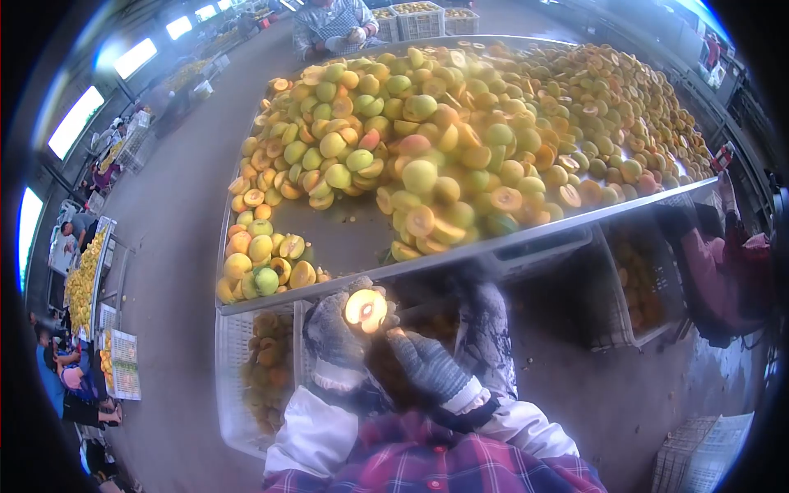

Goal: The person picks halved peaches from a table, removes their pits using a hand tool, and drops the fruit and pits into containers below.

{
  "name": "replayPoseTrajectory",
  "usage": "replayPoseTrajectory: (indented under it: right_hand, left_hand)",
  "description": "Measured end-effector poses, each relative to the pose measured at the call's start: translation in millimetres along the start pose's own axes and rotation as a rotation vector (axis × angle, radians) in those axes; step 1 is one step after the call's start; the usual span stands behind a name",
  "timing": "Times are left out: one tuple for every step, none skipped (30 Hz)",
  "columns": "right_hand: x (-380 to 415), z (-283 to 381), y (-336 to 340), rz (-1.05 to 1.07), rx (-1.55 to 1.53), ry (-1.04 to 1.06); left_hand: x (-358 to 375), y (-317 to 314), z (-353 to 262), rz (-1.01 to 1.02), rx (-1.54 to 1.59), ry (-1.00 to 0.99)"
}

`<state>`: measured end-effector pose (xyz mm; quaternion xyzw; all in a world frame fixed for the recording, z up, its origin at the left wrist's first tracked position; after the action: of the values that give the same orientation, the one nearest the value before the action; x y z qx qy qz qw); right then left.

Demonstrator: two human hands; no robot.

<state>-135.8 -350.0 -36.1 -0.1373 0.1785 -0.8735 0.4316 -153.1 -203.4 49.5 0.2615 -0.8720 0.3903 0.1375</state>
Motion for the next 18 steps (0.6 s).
replayPoseTrajectory:
  right_hand:
    - [13.7, 79.4, -25.8, -0.045, 0.243, 0.036]
    - [14.5, 75.5, -27.4, -0.049, 0.245, 0.038]
    - [12.9, 68.3, -27.5, -0.096, 0.229, 0.042]
    - [12.1, 64.1, -28.0, -0.143, 0.212, 0.046]
    - [12.1, 68.6, -30.8, -0.145, 0.212, 0.048]
    - [12.0, 71.7, -32.9, -0.157, 0.067, -0.118]
    - [13.4, 70.9, -35.1, -0.167, -0.079, -0.284]
    - [13.4, 63.7, -36.8, -0.171, -0.081, -0.284]
    - [11.3, 52.3, -36.9, -0.181, 0.157, -0.189]
    - [8.8, 42.8, -35.0, -0.19, 0.395, -0.092]
    - [6.5, 32.7, -27.7, -0.193, 0.393, -0.094]
    - [5.3, 23.5, -21.2, -0.106, 0.547, -0.038]
    - [6.3, 26.5, -22.1, -0.017, 0.699, 0.018]
    - [8.2, 29.5, -21.6, -0.02, 0.696, 0.015]
    - [9.7, 32.7, -21.8, 0.024, 0.736, -0.016]
    - [10.8, 36.5, -23.2, 0.069, 0.776, -0.048]
    - [11.1, 25.6, -21.9, 0.067, 0.775, -0.05]
    - [10.3, 9.4, -17.8, -0.056, 0.687, 0.067]
  left_hand:
    - [4.4, -5.2, 3.2, 0.039, -0.019, -0.109]
    - [11.0, -9.8, 4.8, 0.076, -0.037, -0.221]
    - [28.5, -21.3, 0.7, 0.127, -0.404, -0.402]
    - [27.2, -16.5, 8.6, 0.129, -0.406, -0.403]
    - [20.5, -8.0, 18.1, 0.07, -0.247, -0.376]
    - [15.3, -2.0, 28.5, 0.011, -0.088, -0.346]
    - [39.0, -35.9, 28.0, -0.211, 0.181, -0.354]
    - [36.8, -42.3, 32.5, -0.21, 0.179, -0.351]
    - [36.4, -42.1, 35.0, -0.354, 0.122, -0.37]
    - [37.0, -40.1, 36.2, -0.498, 0.064, -0.389]
    - [32.1, -38.4, 39.4, -0.498, 0.062, -0.385]
    - [25.4, -32.6, 45.2, -0.53, 0.08, -0.384]
    - [22.8, -29.0, 48.7, -0.563, 0.098, -0.384]
    - [23.0, -26.3, 49.4, -0.564, 0.095, -0.38]
    - [23.3, -24.3, 48.7, -0.54, 0.056, -0.359]
    - [23.1, -23.7, 48.9, -0.517, 0.017, -0.337]
    - [25.1, -39.9, 53.3, -0.517, 0.016, -0.334]
    - [32.0, -61.2, 58.3, -0.684, -0.013, -0.55]
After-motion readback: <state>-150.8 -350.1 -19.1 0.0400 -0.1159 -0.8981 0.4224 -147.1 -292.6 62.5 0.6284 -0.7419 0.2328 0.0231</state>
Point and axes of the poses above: each hand's wrist, its own x-axis away from the middle knuckle, its own y-axis out of the back of the hand, z = x × y, the point moved 3 cm from there along -x, towards the middle knuckle, and after that the axes turned 2 degrees about -z, right-handed, at the moved point
